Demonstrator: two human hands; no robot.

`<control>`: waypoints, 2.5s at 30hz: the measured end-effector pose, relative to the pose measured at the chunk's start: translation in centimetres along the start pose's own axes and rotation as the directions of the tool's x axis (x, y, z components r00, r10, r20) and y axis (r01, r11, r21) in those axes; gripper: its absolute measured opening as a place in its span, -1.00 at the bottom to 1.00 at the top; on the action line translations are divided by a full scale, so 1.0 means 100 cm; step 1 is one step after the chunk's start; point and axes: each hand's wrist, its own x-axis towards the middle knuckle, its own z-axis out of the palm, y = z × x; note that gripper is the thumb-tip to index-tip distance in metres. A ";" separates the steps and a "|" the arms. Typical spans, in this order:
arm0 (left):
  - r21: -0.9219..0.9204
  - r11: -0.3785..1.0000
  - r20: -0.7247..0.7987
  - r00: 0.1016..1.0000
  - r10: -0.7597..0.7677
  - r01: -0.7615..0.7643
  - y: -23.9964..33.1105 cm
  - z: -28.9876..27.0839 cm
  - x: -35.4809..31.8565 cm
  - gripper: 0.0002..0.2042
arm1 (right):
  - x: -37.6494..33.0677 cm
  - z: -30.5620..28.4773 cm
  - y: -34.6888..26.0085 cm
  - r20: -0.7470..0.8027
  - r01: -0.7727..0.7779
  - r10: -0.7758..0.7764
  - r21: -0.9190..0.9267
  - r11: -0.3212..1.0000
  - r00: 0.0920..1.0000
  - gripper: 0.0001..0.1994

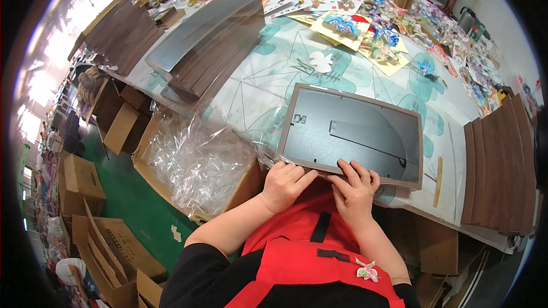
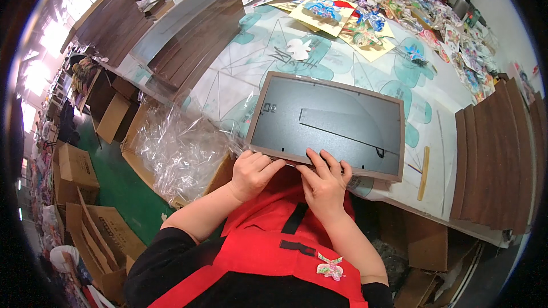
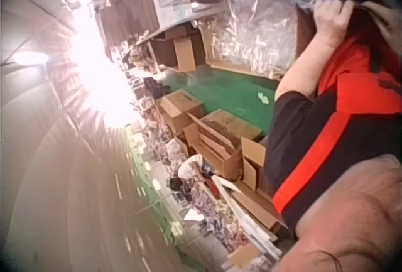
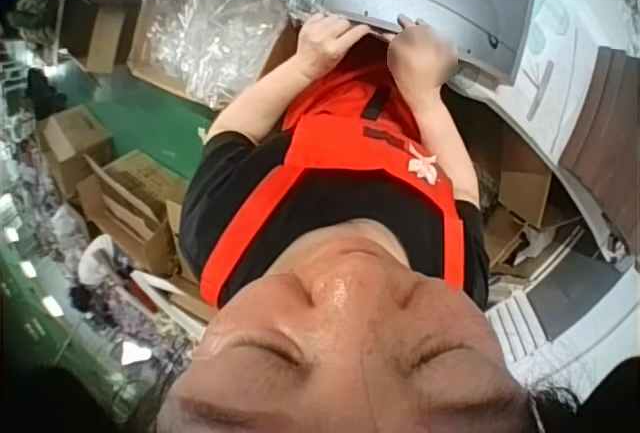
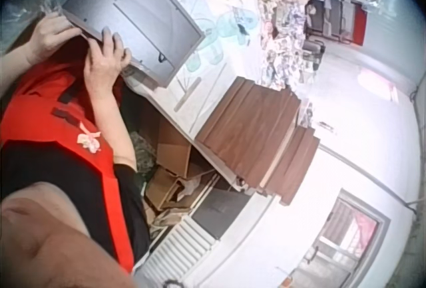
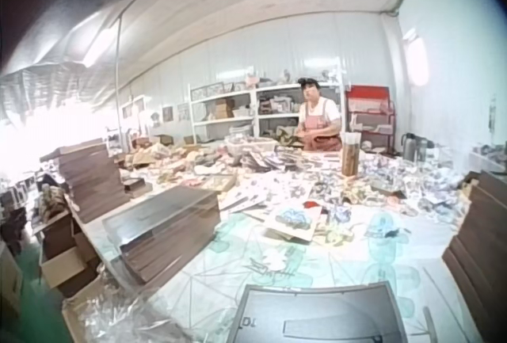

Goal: The person assembles wooden picture frames by placing decorative paper cutouts inside, covering them with backing boards, and securing the back with a wooden tool. The person handles multiple frames sequentially, stacking completed units on the table.

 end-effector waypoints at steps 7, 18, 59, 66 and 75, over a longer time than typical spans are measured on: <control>-0.079 0.985 0.047 0.988 -0.149 0.153 0.000 0.005 -0.009 -0.87 | -0.002 0.004 0.001 -0.026 0.029 -0.030 -0.041 0.999 0.999 -0.83; -0.753 0.061 0.348 0.475 -0.809 0.656 0.030 0.019 -0.028 -0.37 | -0.002 0.000 -0.008 0.058 0.000 0.001 -0.015 1.000 0.998 -0.76; -0.889 0.067 0.347 0.761 -0.548 0.453 0.022 -0.011 -0.029 -0.58 | 0.008 -0.052 -0.007 -0.096 0.259 -0.265 -0.070 0.963 0.959 -0.41; -0.937 -0.003 0.294 0.786 -0.543 0.348 0.014 -0.040 0.053 -0.72 | 0.024 -0.090 0.015 -0.383 0.234 -0.180 0.101 0.967 0.906 -0.40; -0.831 -0.454 0.549 0.610 -0.571 0.322 -0.003 0.006 0.078 -0.53 | 0.018 -0.117 0.014 -0.381 0.313 -0.239 0.144 0.939 0.893 -0.39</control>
